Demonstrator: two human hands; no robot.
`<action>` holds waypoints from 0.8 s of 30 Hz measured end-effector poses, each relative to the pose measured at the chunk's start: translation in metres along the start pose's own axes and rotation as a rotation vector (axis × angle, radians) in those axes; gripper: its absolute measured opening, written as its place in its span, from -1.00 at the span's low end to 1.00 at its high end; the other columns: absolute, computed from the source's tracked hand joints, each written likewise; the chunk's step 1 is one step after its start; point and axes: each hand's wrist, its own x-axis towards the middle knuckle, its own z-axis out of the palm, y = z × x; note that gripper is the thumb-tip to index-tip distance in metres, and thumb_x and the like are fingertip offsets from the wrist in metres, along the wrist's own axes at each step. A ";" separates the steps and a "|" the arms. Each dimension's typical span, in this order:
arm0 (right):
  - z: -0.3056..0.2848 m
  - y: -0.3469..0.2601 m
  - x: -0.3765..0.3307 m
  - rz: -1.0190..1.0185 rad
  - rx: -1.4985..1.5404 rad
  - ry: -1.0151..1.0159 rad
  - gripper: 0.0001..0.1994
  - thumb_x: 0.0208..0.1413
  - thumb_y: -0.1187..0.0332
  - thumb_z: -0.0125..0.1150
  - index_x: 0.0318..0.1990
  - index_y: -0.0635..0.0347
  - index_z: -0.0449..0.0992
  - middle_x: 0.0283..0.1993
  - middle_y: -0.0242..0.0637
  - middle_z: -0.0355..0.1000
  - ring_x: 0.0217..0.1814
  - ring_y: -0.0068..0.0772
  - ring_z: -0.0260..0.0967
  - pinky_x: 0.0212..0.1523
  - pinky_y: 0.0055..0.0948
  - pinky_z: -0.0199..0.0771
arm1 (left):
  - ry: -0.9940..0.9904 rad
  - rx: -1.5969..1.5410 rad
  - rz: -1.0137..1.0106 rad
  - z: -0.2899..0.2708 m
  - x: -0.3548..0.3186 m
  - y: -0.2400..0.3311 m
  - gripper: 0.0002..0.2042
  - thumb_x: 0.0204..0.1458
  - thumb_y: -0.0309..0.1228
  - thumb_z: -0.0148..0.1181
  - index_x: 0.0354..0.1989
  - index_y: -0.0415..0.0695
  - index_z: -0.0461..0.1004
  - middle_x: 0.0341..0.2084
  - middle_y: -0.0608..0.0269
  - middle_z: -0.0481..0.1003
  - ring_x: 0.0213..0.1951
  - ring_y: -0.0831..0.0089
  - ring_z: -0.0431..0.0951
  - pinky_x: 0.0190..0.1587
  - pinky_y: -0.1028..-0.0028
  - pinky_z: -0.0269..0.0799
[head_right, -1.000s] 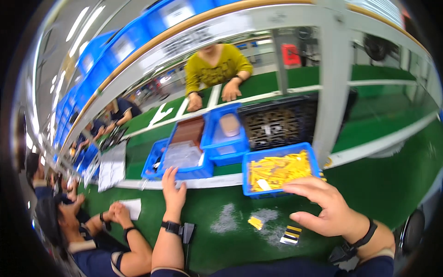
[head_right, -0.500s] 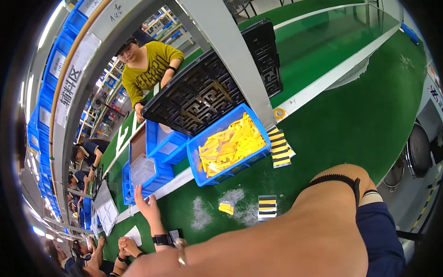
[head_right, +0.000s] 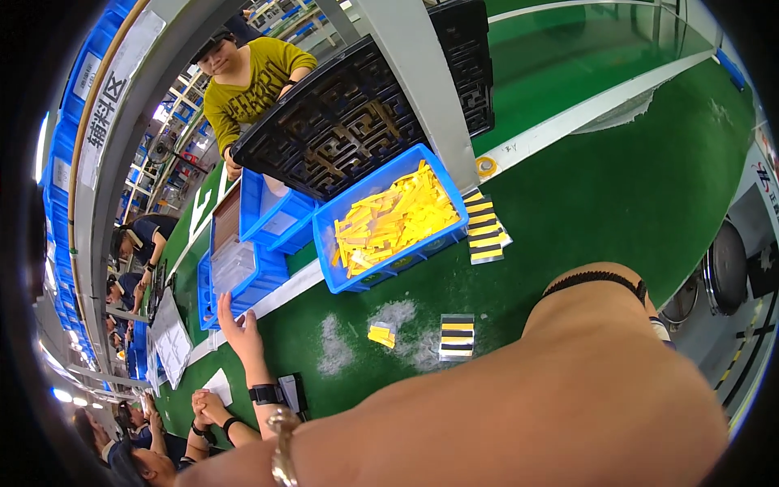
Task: Applying yellow and black striped adhesive labels or tape onto small black plastic electronic components at a manufacturing assembly line.
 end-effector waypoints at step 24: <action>0.011 -0.080 0.045 0.048 -0.093 -0.467 -0.89 0.03 0.45 0.17 -0.30 0.12 0.60 -0.32 -0.17 0.49 -0.34 -0.38 0.42 -0.26 -0.47 0.48 | 0.013 -0.082 -0.017 0.001 -0.002 0.005 -0.42 -0.26 -0.63 0.06 0.10 -0.12 0.28 0.19 0.08 0.16 0.24 0.12 0.10 -0.02 0.23 0.31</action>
